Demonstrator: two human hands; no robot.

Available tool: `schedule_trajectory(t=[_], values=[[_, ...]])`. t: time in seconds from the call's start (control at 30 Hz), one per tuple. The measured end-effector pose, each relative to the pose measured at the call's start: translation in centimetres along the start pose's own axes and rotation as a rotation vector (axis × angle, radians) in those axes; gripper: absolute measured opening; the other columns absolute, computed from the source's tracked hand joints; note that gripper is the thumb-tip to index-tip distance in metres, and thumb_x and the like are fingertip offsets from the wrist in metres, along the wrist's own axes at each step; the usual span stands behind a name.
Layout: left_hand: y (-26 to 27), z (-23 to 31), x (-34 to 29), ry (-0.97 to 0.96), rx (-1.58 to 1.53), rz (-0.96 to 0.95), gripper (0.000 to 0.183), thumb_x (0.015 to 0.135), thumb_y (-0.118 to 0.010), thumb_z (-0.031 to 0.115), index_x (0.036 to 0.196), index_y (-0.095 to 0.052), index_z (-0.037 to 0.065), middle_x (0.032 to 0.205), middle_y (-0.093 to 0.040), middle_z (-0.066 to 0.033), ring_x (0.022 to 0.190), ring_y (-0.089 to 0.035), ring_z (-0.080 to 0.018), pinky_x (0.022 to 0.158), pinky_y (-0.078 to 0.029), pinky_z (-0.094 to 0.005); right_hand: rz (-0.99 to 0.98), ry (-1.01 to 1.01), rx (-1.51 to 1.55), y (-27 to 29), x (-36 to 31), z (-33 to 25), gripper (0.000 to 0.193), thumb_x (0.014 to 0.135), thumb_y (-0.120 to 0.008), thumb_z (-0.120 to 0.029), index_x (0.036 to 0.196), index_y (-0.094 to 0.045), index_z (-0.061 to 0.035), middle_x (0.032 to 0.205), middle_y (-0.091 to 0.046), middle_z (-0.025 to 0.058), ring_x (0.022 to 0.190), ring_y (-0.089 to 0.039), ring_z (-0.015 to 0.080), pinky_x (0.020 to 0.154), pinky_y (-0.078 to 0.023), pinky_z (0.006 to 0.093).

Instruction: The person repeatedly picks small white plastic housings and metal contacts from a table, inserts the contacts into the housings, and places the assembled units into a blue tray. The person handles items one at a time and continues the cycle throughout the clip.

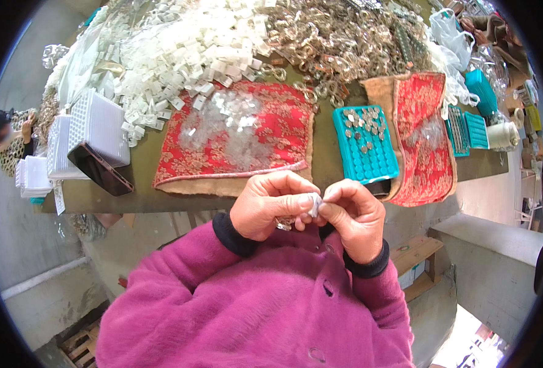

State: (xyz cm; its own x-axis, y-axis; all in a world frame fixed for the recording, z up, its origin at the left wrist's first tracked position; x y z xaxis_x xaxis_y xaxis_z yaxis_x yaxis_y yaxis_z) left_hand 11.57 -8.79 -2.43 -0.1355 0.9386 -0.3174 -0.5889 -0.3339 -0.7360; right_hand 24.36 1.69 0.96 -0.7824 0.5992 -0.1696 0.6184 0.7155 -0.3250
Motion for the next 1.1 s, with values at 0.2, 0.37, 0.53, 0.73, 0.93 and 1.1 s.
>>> schedule_trajectory(t=[0.2,0.37,0.53,0.73,0.93,1.1], values=[[-0.2,1.7,-0.4,-0.001,0.083,-0.043,0.019,0.096,-0.077,0.003,0.114,-0.071,-0.001,0.097,-0.077,-0.0160,0.079,-0.075,-0.0195,0.069,-0.061,-0.0304,-0.154,-0.061,-0.017,-0.8,1.3,0.2,0.014,0.095,-0.073,0.008,0.102,-0.066,-0.0015,0.092,-0.070,0.0039,0.079,-0.067,0.0098,0.074,-0.057,0.0249],[0.2,5.8,-1.4,-0.093,0.192,-0.018,0.032,0.101,-0.070,0.003,0.132,-0.067,0.001,0.106,-0.075,-0.0115,0.091,-0.075,-0.0187,0.078,-0.062,-0.0305,-0.182,-0.143,0.116,-2.3,2.9,2.0,0.024,0.098,-0.071,0.004,0.120,-0.064,0.0004,0.097,-0.069,0.0061,0.077,-0.066,0.0108,0.071,-0.056,0.0260],[2.4,17.0,-2.4,-0.535,0.676,0.103,0.024,0.103,-0.064,-0.001,0.126,-0.068,-0.003,0.102,-0.073,-0.0089,0.087,-0.077,-0.0204,0.082,-0.062,-0.0332,-0.121,-0.198,-0.056,-2.4,3.8,2.7,0.024,0.104,-0.069,-0.008,0.125,-0.065,0.0023,0.097,-0.072,0.0069,0.078,-0.068,0.0095,0.069,-0.057,0.0226],[5.5,34.7,1.9,-0.911,0.952,0.759,0.067,0.091,-0.085,0.029,0.142,-0.058,-0.004,0.120,-0.073,-0.0161,0.094,-0.075,-0.0224,0.081,-0.060,-0.0336,-0.125,-0.251,-0.046,-2.4,3.3,3.7,0.019,0.105,-0.069,-0.010,0.121,-0.067,0.0009,0.093,-0.072,0.0056,0.074,-0.067,0.0084,0.068,-0.057,0.0230],[2.3,21.6,6.2,-0.915,1.819,0.225,0.022,0.087,-0.082,0.017,0.106,-0.074,0.008,0.093,-0.075,-0.0131,0.090,-0.073,-0.0296,0.078,-0.058,-0.0393,-0.088,-0.291,-0.015,-1.9,3.1,4.4,0.018,0.106,-0.068,-0.013,0.118,-0.068,-0.0004,0.090,-0.071,0.0034,0.072,-0.066,0.0076,0.064,-0.055,0.0227],[2.1,16.9,10.1,-0.874,2.322,0.408,0.018,0.085,-0.073,0.006,0.103,-0.072,0.008,0.097,-0.071,-0.0116,0.105,-0.069,-0.0314,0.086,-0.059,-0.0436,-0.128,-0.299,-0.043,-2.2,2.3,4.5,0.018,0.105,-0.068,-0.012,0.118,-0.067,0.0000,0.091,-0.070,0.0029,0.073,-0.066,0.0072,0.066,-0.055,0.0222]])
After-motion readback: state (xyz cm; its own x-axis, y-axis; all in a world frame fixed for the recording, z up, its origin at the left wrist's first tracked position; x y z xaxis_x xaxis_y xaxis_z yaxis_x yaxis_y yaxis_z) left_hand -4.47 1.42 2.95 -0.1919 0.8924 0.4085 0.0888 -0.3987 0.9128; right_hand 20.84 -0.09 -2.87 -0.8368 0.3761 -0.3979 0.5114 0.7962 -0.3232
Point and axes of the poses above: each hand's wrist, its own x-axis towards the middle knuckle, its own y-axis out of the back of the hand, z = x × y, the point moved 6 cm from there along x, towards the middle knuckle
